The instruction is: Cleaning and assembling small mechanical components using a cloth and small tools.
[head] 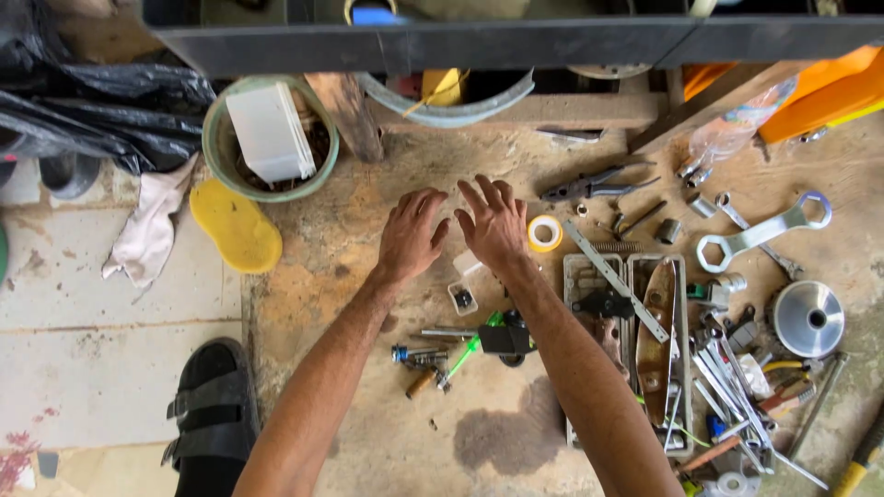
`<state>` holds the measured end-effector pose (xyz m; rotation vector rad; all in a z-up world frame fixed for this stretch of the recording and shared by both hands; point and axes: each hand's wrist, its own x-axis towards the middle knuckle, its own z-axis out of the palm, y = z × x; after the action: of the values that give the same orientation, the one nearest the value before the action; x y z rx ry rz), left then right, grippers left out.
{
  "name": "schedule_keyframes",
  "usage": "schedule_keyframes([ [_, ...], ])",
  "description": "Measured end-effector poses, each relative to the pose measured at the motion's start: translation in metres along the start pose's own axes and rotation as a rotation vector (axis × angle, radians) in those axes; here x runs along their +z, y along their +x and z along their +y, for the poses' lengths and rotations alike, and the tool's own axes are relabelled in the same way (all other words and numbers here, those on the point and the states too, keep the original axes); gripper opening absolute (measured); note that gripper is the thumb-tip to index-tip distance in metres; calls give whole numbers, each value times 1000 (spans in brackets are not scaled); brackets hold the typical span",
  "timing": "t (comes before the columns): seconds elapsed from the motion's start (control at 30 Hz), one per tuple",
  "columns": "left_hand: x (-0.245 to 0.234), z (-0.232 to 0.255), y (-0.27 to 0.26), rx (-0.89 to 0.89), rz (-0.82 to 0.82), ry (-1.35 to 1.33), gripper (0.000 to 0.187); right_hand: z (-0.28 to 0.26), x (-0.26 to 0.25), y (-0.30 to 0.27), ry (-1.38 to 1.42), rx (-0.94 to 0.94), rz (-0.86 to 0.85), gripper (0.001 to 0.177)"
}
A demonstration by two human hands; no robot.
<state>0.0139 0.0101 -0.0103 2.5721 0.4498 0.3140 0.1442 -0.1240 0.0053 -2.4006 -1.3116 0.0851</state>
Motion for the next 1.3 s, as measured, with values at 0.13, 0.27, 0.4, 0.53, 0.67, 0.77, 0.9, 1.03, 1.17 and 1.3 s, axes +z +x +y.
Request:
schedule_keyframes([
  [0.13, 16, -17, 18, -8, -19, 11, 50, -1, 15, 15, 4, 12, 37, 53],
  [0.27, 23, -32, 33, -27, -9, 77, 51, -1, 32, 35, -41, 35, 39, 54],
  [0.4, 34, -49, 44, 2, 49, 121, 58, 1, 47, 53, -82, 66, 7, 55],
  [0.53, 35, -51, 54, -38, -5, 136, 72, 4, 60, 62, -104, 58, 21, 57],
  [0.67, 45, -60, 63, -46, 39, 196, 79, 7, 73, 78, -113, 100, -35, 61],
  [0.77, 42, -60, 68, -98, -17, 196, 90, 22, 98, 90, -128, 99, -55, 61],
  [0.9, 42, -64, 74, -154, -50, 229, 94, 33, 118, 100, -192, 137, -123, 57],
  [1.03, 37, -65, 74, -178, 8, 104, 92, 2, 78, 107, -120, 199, -194, 56],
  [1.17, 36, -66, 75, -131, 39, 108, 90, 12, 108, 115, -207, 185, -90, 51],
  [1.3, 25, -60, 78, -212, -93, 136, 98, 10, 114, 124, -245, 282, -261, 48],
])
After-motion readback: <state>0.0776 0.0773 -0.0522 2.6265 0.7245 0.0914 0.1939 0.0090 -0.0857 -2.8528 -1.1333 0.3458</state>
